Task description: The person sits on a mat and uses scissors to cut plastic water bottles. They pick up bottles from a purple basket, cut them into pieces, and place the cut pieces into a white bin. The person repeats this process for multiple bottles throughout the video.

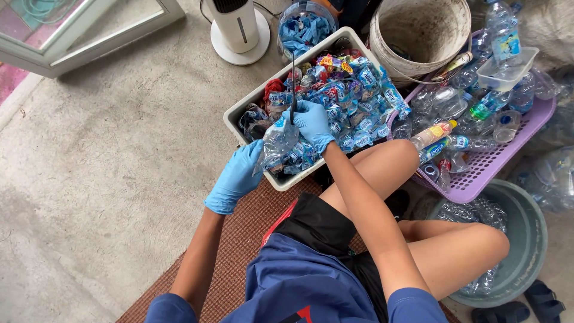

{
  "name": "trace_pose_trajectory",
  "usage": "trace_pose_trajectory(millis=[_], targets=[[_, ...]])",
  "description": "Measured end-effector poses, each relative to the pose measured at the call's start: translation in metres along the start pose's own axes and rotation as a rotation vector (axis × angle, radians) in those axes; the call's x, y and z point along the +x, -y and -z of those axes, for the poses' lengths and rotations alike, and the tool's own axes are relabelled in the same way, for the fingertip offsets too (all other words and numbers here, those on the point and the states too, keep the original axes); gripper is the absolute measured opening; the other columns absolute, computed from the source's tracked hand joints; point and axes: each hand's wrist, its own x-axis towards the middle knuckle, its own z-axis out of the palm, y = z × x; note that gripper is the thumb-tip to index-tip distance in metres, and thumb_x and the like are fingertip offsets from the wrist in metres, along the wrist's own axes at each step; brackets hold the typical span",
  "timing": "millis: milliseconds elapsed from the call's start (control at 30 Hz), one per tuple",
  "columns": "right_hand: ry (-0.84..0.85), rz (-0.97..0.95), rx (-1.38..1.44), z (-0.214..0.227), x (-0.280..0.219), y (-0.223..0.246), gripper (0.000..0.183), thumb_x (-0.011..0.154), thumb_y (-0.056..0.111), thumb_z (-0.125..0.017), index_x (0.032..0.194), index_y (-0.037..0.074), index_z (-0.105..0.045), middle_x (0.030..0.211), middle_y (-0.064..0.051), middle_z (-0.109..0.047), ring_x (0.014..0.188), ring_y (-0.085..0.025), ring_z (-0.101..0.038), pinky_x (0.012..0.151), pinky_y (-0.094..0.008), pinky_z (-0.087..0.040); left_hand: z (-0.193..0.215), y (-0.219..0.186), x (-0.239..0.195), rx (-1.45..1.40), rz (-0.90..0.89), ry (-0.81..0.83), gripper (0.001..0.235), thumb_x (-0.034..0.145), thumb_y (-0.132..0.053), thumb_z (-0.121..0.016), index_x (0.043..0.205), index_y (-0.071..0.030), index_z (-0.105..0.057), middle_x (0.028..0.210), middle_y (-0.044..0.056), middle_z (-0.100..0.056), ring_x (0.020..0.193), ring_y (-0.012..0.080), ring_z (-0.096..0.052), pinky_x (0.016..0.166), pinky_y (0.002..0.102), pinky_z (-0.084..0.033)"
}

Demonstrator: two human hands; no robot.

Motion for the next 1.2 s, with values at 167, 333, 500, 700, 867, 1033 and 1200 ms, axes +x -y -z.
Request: trace_pose_trajectory(millis=[167, 333, 500, 700, 867, 1033, 1200], targets=[[0.054, -0.070, -0.106, -0.008, 0.016, -0.041, 0.019, 0.072, 0.029, -0.090, 0.084, 0.018, -0.080, 0.081, -0.001, -0.077, 0.077, -0.014, -0.071, 0.073, -0.026, -0.055, 0.027, -0.002, -0.019, 0.010, -0.135, -0.090, 0.051, 0.070, -0.010, -0.070, 0.121, -0.008, -0.063, 0.120, 0.013, -0.065, 0.104, 0.0353, -0.066, 0.084, 0.046, -0.054], [0.226, -0.126, -0.075, 0.008, 0.021, -0.051, 0.024, 0.072, 0.026, -0.089, 0.085, 0.008, -0.080, 0.087, -0.010, -0.079, 0.082, -0.022, -0.071, 0.081, -0.030, -0.055, 0.055, 0.004, -0.036, -0.254, -0.134, -0.156, 0.039, 0.070, -0.004, -0.068, 0.107, -0.015, -0.070, 0.118, 0.006, -0.070, 0.104, 0.0352, -0.068, 0.085, 0.047, -0.053], [0.291, -0.242, 0.047, 0.015, 0.029, -0.068, 0.021, 0.073, 0.017, -0.088, 0.077, 0.003, -0.073, 0.060, -0.009, -0.059, 0.039, -0.010, -0.042, 0.037, -0.023, -0.036, 0.057, 0.009, -0.047, -0.552, 0.278, -0.539, 0.037, 0.093, 0.003, -0.068, 0.128, -0.009, -0.066, 0.125, 0.014, -0.068, 0.118, 0.0321, -0.065, 0.101, 0.046, -0.048], [0.324, 0.116, -0.356, 0.027, 0.045, -0.111, 0.012, 0.081, 0.005, -0.078, 0.090, -0.002, -0.073, 0.080, -0.019, -0.071, 0.073, -0.027, -0.071, 0.060, -0.027, -0.055, 0.011, 0.024, -0.052, -0.080, 0.393, -0.472, 0.041, 0.084, 0.004, -0.070, 0.123, -0.002, -0.062, 0.114, 0.018, -0.065, 0.102, 0.0406, -0.067, 0.085, 0.051, -0.057], [-0.045, -0.156, -0.173, 0.045, 0.073, -0.168, 0.018, 0.076, 0.033, -0.081, 0.082, 0.017, -0.077, 0.065, -0.007, -0.069, 0.062, -0.020, -0.068, 0.056, -0.029, -0.049, -0.007, 0.048, -0.072, -0.022, 0.476, -0.464, 0.037, 0.082, 0.004, -0.071, 0.117, -0.002, -0.064, 0.109, 0.019, -0.066, 0.097, 0.0417, -0.069, 0.081, 0.052, -0.057], [-0.258, -0.211, -0.139, 0.037, 0.083, -0.187, 0.025, 0.072, 0.044, -0.087, 0.087, 0.025, -0.081, 0.073, 0.000, -0.075, 0.070, -0.016, -0.071, 0.068, -0.027, -0.053, -0.018, 0.059, -0.080, -0.229, 0.537, -0.520, 0.035, 0.084, 0.005, -0.069, 0.118, -0.005, -0.067, 0.109, 0.019, -0.066, 0.100, 0.0410, -0.068, 0.085, 0.049, -0.054], [-0.322, -0.215, -0.465, 0.027, 0.057, -0.172, 0.033, 0.075, 0.055, -0.083, 0.090, 0.026, -0.077, 0.076, 0.004, -0.076, 0.084, -0.018, -0.076, 0.077, -0.032, -0.058, -0.020, 0.050, -0.082, -0.355, 0.550, -0.522, 0.035, 0.086, 0.006, -0.068, 0.119, -0.004, -0.067, 0.110, 0.020, -0.066, 0.103, 0.0396, -0.067, 0.088, 0.047, -0.051]])
